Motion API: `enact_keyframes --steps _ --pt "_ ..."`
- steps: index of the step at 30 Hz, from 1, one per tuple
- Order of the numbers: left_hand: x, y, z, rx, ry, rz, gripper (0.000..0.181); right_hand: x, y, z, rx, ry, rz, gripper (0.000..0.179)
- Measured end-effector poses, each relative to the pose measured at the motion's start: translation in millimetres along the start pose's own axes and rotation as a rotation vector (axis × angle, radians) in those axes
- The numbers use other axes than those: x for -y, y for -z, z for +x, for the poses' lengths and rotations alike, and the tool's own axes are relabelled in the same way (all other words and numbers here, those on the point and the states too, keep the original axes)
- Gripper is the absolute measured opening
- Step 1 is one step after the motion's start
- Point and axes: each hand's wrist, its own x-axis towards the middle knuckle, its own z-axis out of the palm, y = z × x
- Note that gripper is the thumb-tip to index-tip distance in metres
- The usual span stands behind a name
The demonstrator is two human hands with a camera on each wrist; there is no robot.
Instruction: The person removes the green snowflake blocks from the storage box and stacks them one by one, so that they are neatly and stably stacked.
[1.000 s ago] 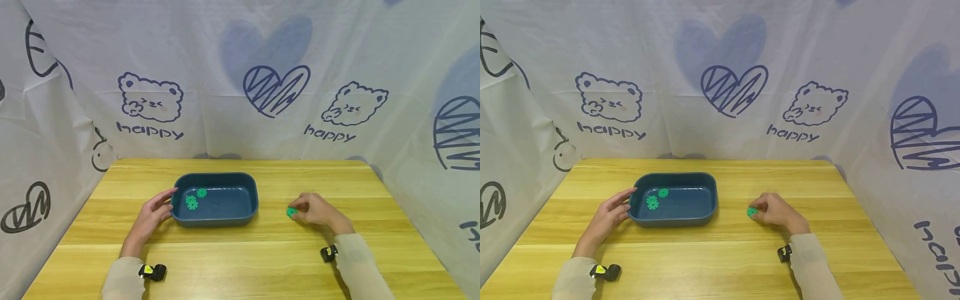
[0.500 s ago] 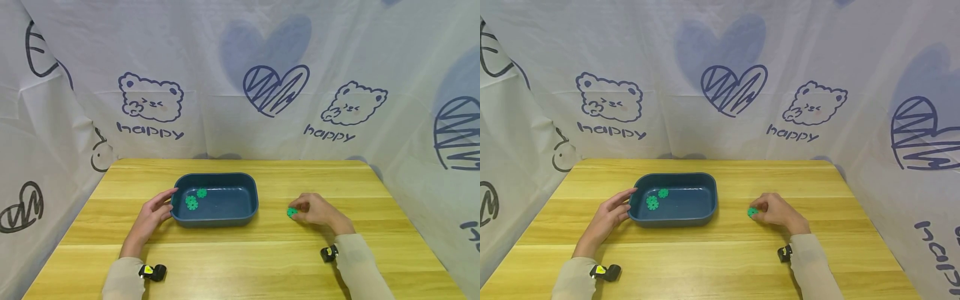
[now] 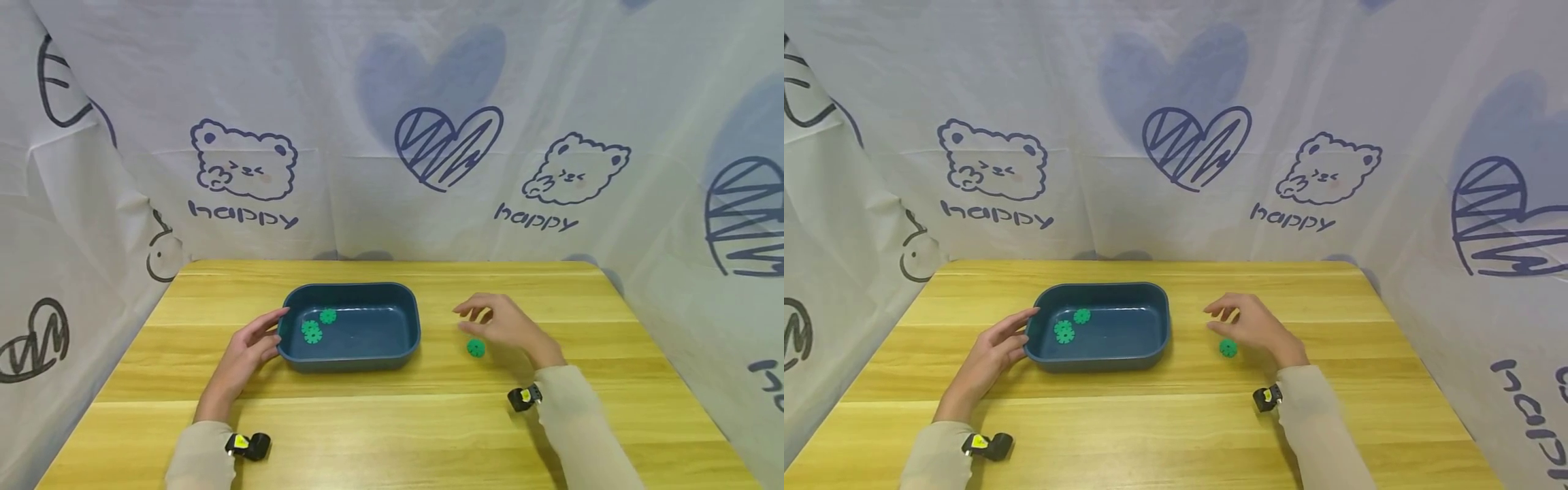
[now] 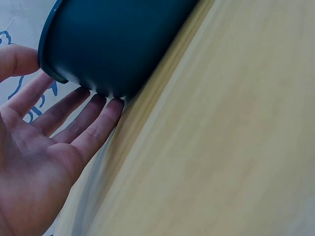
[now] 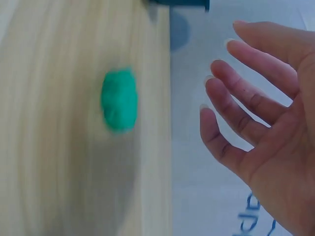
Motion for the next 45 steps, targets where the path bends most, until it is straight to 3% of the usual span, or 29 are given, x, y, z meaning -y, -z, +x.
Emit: enact_keyframes --steps 5,11,21,28,45 --pt "1.2 0.2 0.2 0.003 0.0 -0.006 0.05 24 -10 18.5 -0.002 0.032 0.058 0.026" --pt "1.6 0.5 0.5 0.008 -0.006 -0.014 0.05 50 -28 41.6 0.01 0.102 0.054 0.027" --pt "2.3 -0.6 -0.2 0.013 -0.012 -0.021 0.05 72 -59 68.0 0.063 0.166 0.071 0.025" --pt "1.6 -0.1 0.4 0.011 -0.004 -0.021 0.049 84 -81 81.2 0.126 0.162 0.041 0.026" --pt "-0.4 1.0 1.2 0.01 -0.01 -0.012 0.05 108 -124 109.3 0.175 0.147 0.031 0.026"
